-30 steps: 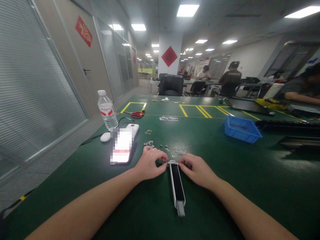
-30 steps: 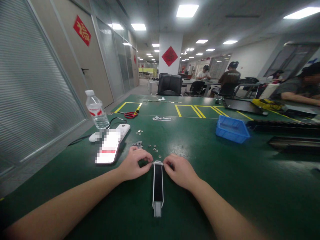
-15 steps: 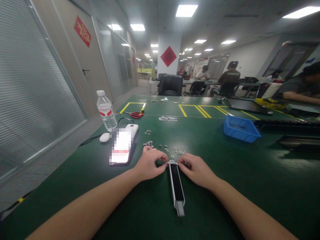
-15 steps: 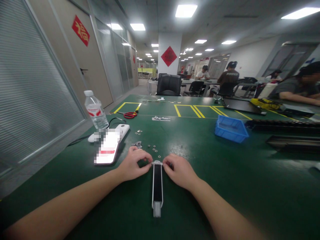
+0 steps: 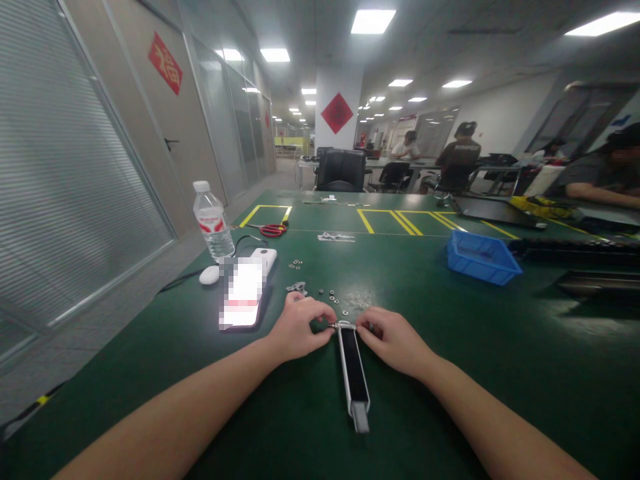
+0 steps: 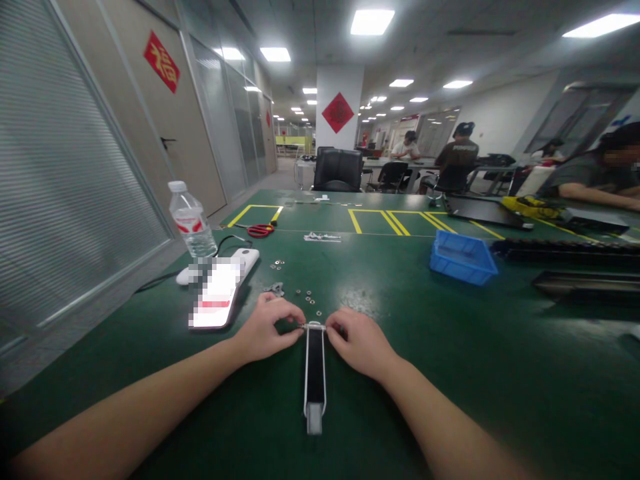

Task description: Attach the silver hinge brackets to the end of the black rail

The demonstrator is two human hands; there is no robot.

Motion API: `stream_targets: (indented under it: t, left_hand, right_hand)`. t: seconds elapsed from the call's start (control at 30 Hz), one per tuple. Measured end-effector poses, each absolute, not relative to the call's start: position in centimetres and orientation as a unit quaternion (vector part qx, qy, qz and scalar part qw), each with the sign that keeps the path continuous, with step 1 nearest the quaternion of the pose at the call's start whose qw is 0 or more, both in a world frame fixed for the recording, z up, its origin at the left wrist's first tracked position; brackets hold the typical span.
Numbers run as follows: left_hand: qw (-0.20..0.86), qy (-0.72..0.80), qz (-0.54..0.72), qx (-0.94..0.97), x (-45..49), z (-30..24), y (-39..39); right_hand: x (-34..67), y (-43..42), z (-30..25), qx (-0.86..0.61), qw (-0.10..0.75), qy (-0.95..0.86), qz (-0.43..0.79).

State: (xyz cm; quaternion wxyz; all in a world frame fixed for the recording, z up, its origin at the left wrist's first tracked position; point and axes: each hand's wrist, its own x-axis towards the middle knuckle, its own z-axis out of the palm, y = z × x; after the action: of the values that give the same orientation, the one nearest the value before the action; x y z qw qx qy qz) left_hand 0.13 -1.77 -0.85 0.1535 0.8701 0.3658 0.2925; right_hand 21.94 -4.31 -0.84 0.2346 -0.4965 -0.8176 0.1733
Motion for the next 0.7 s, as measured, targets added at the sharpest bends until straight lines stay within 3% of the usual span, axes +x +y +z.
stream_targets:
  t: [0.7]
  left_hand:
    - [0.145,0.375,0.267,0.876,0.05,-1.07,-1.48]
  right_hand:
    - [21.84,-4.39,-0.56,-0.497,0.233,-0.818,0.172]
